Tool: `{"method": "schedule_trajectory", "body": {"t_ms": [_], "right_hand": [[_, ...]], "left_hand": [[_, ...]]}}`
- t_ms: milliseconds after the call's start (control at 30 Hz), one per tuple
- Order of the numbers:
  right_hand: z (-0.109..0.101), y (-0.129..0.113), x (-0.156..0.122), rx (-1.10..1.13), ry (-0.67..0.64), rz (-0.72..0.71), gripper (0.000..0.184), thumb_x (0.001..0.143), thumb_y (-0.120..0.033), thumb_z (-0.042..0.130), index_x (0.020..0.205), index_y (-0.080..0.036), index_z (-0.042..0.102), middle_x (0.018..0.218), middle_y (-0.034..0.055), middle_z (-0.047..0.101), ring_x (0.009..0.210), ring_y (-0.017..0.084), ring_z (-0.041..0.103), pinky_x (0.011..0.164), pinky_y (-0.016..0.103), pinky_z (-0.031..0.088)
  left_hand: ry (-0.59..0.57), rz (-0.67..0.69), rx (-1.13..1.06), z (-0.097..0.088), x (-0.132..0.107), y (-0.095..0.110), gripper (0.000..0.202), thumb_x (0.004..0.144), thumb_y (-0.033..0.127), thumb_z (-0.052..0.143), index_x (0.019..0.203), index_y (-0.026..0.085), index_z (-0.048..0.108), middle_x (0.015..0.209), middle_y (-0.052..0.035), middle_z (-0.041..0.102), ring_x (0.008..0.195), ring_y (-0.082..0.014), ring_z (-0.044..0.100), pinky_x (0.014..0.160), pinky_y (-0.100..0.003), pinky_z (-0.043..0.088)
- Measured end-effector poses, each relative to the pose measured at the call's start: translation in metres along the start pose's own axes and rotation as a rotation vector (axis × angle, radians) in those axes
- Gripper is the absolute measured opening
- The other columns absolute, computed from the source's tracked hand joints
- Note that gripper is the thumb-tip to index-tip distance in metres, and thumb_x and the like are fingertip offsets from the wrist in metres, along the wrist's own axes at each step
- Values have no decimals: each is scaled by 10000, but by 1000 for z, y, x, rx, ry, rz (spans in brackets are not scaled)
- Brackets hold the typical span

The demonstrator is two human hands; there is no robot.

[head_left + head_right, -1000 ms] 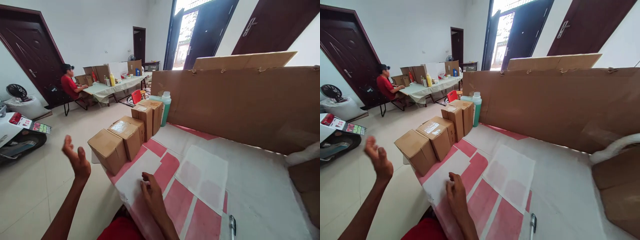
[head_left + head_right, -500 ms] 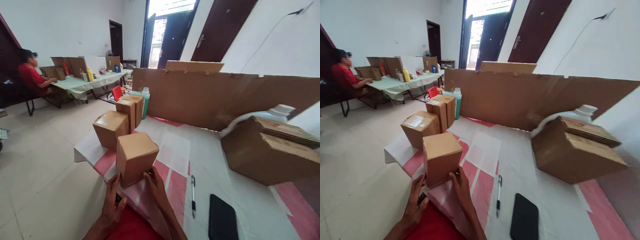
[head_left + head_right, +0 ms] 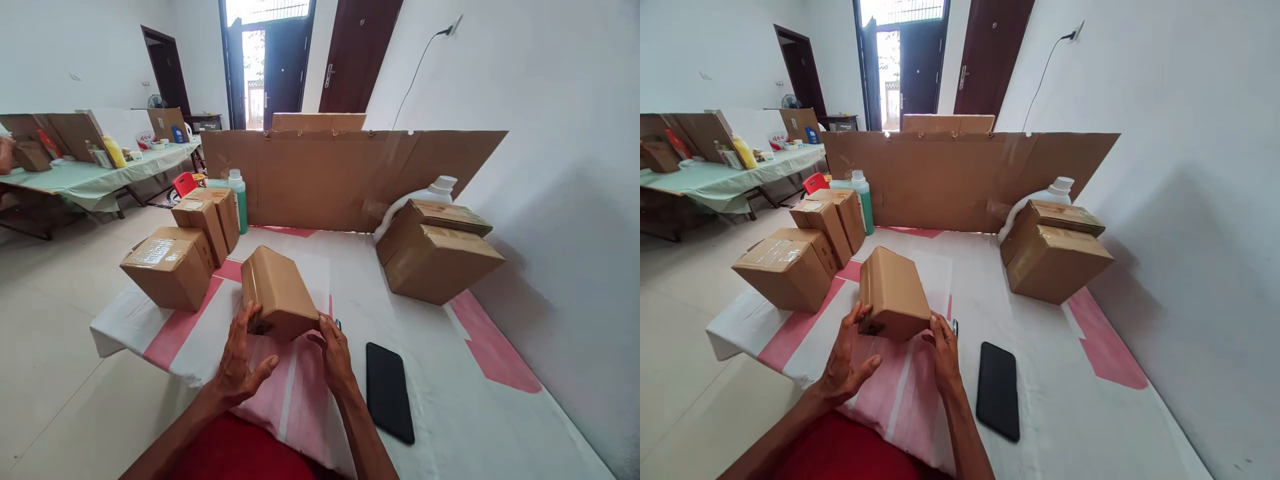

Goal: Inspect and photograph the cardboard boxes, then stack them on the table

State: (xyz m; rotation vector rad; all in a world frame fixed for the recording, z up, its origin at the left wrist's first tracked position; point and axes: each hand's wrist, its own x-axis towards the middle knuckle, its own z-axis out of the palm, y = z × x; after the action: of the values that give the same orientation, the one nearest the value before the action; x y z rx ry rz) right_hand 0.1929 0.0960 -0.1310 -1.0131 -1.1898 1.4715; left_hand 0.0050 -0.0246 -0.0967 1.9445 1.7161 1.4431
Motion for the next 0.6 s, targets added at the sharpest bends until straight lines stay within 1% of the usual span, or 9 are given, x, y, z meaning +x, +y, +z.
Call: {"method": "schedule_trajectory", "body": {"t_ms": [100,200,267,367,400,467,500,533,600], "right_hand": [[0,-13,1,71,-11,-23,475,924,-639,573,1172,-269,736,1286,83,712,1142,267,649,852,379,564],[1,-28,1,105,-20,-103,471,971,-595,521,1266,-271,694,1360,90,676,1229,272,616,912,398,546],[0,-36,-1,70,7,-140,495,974,-581,527,1356,-286,637,1360,84,662,1240,267,604,926,392,540],[-4,-45,-4,-53,59,-137,638,947,-601,580,1509,-311,499,1267,67,672,1192,259,617,964,388,525],[-4,-48,-6,-103,56,-133,677,934,-620,594,1524,-306,487,1247,66,677,1192,264,616,991,395,511],[-4,-54,-10,-199,11,-130,674,904,-662,615,1450,-269,582,1230,77,694,1190,284,614,1006,397,495],[-3,-56,-12,-241,-13,-128,648,895,-679,616,1379,-248,642,1207,82,709,1150,287,629,974,386,504],[-2,-59,-14,-274,-26,-127,622,893,-692,610,1304,-231,686,1154,82,725,1061,276,655,908,368,520],[0,-62,-19,-304,-5,-122,580,910,-701,580,1190,-211,715,958,54,734,805,225,657,731,328,518]], "left_hand": [[9,19,-63,-5,14,8,902,936,441,639,1646,266,111,1565,-184,423,1416,-363,468,1158,-600,416],[33,57,-99,-10,27,17,914,925,435,651,1648,260,119,1557,-183,437,1393,-355,492,1158,-588,421],[48,77,-112,-13,34,20,919,919,440,660,1648,254,132,1557,-182,437,1399,-354,486,1165,-586,413],[80,90,-135,-15,43,22,937,903,445,683,1645,244,148,1560,-181,432,1418,-363,468,1179,-594,394],[88,93,-142,-15,47,22,945,898,440,691,1645,242,147,1563,-183,426,1422,-365,464,1183,-595,390],[91,102,-148,-15,56,24,960,885,429,711,1642,240,152,1574,-188,405,1433,-367,454,1190,-594,384],[87,109,-145,-15,62,25,966,877,424,724,1639,244,159,1584,-189,387,1440,-369,447,1192,-592,384],[83,122,-145,-14,69,27,969,870,423,735,1636,251,166,1601,-190,358,1450,-371,438,1196,-590,382],[87,144,-181,-10,83,26,971,868,435,737,1631,268,161,1644,-184,281,1484,-375,400,1207,-585,370]]}}
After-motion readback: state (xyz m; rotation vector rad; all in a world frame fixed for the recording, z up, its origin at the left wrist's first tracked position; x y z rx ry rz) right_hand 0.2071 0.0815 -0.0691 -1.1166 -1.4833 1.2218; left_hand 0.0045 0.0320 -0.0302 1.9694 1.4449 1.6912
